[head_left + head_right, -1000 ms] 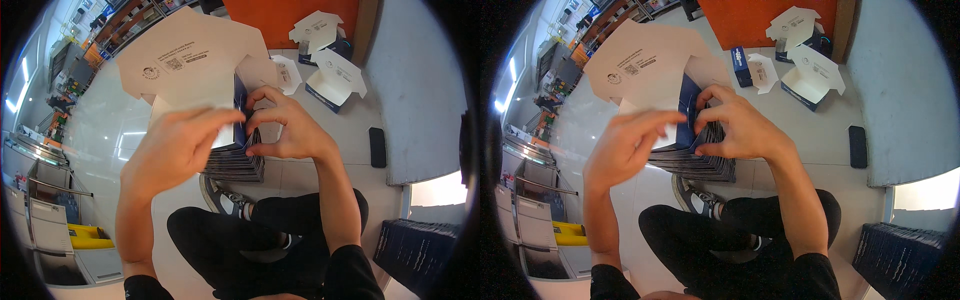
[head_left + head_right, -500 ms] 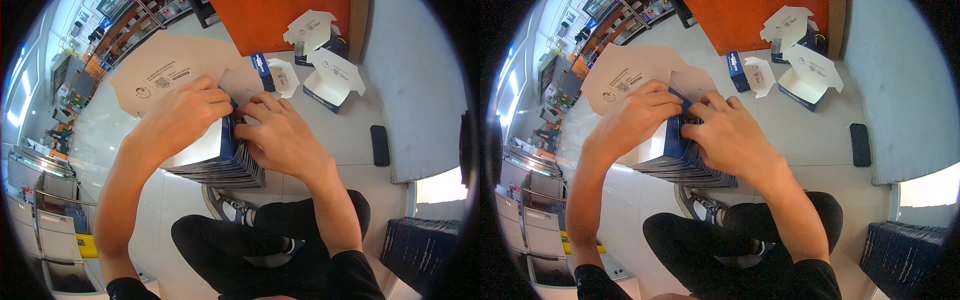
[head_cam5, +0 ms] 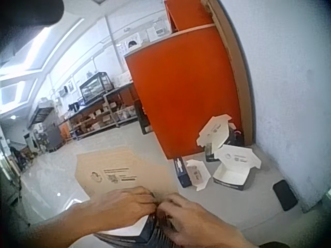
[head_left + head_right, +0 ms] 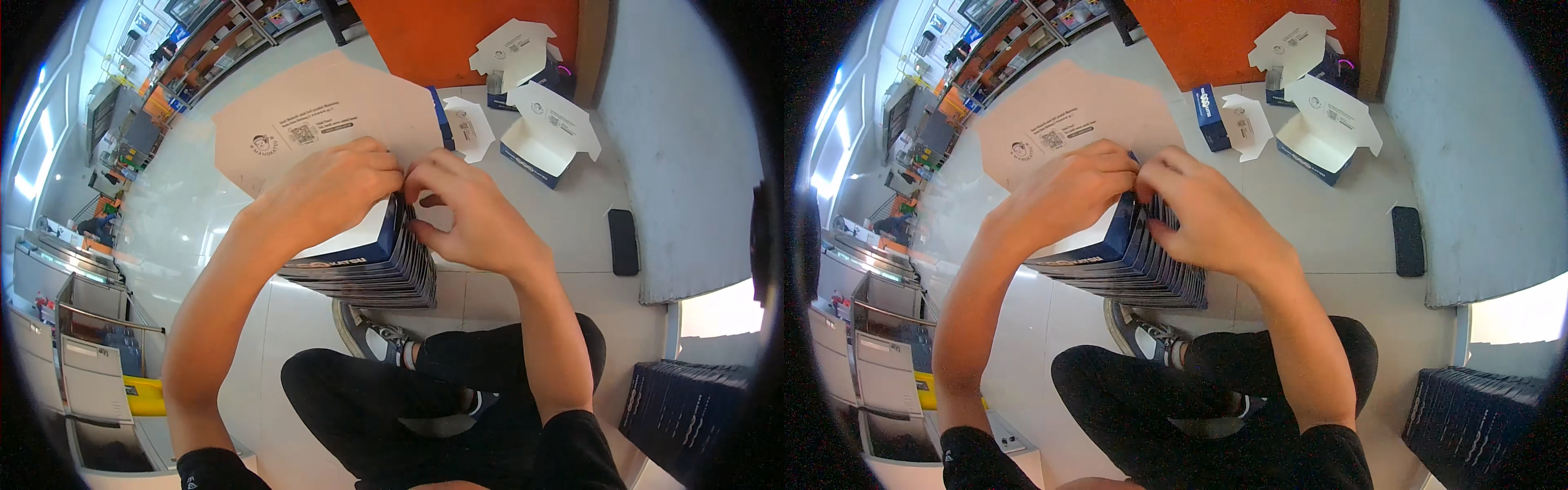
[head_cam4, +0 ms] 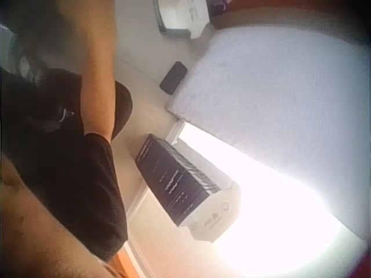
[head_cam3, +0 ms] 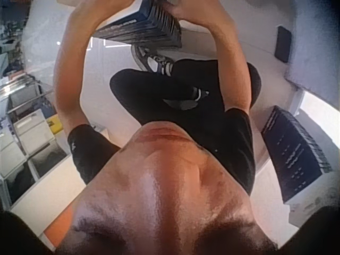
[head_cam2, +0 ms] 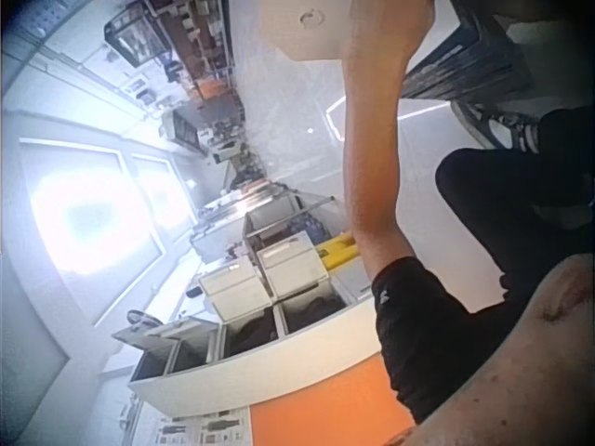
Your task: The person assembles cardboard food boxes by folding the flaps and tucking in the tabs while sitting on the floor.
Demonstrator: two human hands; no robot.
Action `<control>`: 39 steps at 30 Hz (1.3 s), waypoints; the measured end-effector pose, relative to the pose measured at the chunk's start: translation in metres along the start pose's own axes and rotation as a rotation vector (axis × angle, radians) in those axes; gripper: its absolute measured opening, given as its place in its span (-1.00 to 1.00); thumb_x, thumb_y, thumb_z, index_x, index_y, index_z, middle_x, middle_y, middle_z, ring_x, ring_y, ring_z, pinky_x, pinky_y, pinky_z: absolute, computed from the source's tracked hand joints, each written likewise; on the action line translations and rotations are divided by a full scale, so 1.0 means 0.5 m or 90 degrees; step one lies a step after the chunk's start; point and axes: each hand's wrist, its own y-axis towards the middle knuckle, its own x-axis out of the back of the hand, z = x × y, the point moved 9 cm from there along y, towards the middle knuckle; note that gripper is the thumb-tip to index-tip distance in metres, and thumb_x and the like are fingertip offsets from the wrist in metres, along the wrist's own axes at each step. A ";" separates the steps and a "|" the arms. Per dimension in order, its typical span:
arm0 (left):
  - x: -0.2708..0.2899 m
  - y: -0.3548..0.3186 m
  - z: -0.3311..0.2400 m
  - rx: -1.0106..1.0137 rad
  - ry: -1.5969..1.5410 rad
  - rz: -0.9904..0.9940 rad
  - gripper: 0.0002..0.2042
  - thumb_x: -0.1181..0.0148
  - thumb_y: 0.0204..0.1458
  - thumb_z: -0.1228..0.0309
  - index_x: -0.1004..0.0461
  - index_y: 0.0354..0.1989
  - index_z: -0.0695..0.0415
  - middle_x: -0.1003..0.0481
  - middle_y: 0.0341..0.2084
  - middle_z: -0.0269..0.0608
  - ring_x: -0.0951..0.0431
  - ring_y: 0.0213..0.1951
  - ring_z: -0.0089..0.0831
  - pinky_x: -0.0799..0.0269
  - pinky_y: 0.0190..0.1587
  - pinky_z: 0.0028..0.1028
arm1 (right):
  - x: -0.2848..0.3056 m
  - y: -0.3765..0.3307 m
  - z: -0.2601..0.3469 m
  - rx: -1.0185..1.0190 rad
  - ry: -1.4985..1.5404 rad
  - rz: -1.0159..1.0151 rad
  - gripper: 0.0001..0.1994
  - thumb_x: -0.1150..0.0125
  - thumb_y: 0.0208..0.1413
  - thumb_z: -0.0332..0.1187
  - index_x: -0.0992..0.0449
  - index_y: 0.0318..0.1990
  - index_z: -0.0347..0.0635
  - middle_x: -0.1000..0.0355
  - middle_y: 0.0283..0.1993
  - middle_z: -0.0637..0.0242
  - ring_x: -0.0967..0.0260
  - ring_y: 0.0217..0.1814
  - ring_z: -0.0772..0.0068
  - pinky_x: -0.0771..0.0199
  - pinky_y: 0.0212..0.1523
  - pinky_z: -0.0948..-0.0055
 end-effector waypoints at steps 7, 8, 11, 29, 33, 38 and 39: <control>0.064 -0.129 0.047 0.196 -0.129 -0.158 -0.71 -0.18 0.25 0.50 -0.54 0.12 0.25 -0.54 0.16 -0.01 -0.52 0.23 -0.08 -0.41 0.25 -0.26 | 0.001 0.001 0.043 0.120 -0.143 -0.137 -0.63 -0.21 -0.02 -0.68 -0.53 -0.01 -0.21 -0.46 0.21 0.17 -0.47 0.21 -0.01 -0.60 0.08 0.24; 0.068 -0.158 0.070 0.246 -0.146 -0.153 -0.71 -0.17 0.28 0.47 -0.53 0.15 0.25 -0.53 0.18 -0.01 -0.52 0.25 -0.10 -0.39 0.28 -0.26 | -0.007 0.000 0.036 0.128 -0.159 -0.128 -0.62 -0.21 -0.02 -0.68 -0.54 0.00 -0.20 -0.47 0.23 0.17 -0.47 0.22 -0.01 -0.60 0.07 0.23; 0.049 -0.232 0.118 0.318 -0.231 -0.170 -0.69 -0.07 0.37 0.39 -0.52 0.18 0.25 -0.50 0.24 -0.02 -0.45 0.32 -0.14 -0.26 0.38 -0.25 | -0.024 0.004 0.022 0.132 -0.178 -0.104 -0.60 -0.19 -0.02 -0.68 -0.56 0.02 -0.16 -0.48 0.28 0.19 -0.48 0.21 -0.01 -0.60 0.08 0.21; -0.117 -0.361 0.160 0.333 -0.722 -0.624 -0.54 0.21 0.42 0.20 -0.50 0.20 0.26 -0.15 0.50 0.14 -0.15 0.51 -0.05 0.02 0.54 -0.13 | 0.279 -0.129 -0.587 -0.444 -0.636 -0.193 -0.50 -0.37 0.14 -0.28 -0.49 0.26 -0.04 -0.37 0.38 0.15 -0.36 0.37 0.11 -0.44 0.31 0.10; -0.147 -0.386 0.158 0.320 -0.802 -0.756 -0.55 0.27 0.37 0.14 -0.51 -0.06 0.23 -0.12 0.49 0.24 -0.15 0.50 0.09 -0.15 0.49 0.00 | 0.246 -0.242 -0.654 -0.571 -0.702 -0.024 -0.57 -0.37 0.16 -0.26 -0.55 0.19 -0.06 -0.41 0.36 0.09 -0.34 0.41 0.10 -0.42 0.31 0.12; -0.148 -0.372 0.146 0.290 -0.792 -0.818 -0.57 0.27 0.29 0.19 -0.49 -0.08 0.24 -0.20 0.45 0.29 -0.19 0.48 0.11 -0.14 0.49 -0.01 | 0.375 -0.311 -0.703 -0.526 -0.513 -0.121 -0.69 -0.40 0.15 -0.24 -0.64 -0.02 -0.22 -0.58 0.02 0.02 -0.58 -0.05 0.13 -0.57 0.04 0.16; -0.152 -0.372 0.150 0.301 -0.782 -0.821 -0.58 0.26 0.27 0.19 -0.49 -0.08 0.24 -0.22 0.44 0.28 -0.20 0.47 0.10 -0.13 0.49 -0.04 | 0.396 -0.306 -0.683 -0.497 -0.448 -0.168 -0.69 -0.41 0.14 -0.24 -0.65 -0.06 -0.25 -0.59 -0.05 0.01 -0.59 -0.14 0.13 -0.59 0.01 0.17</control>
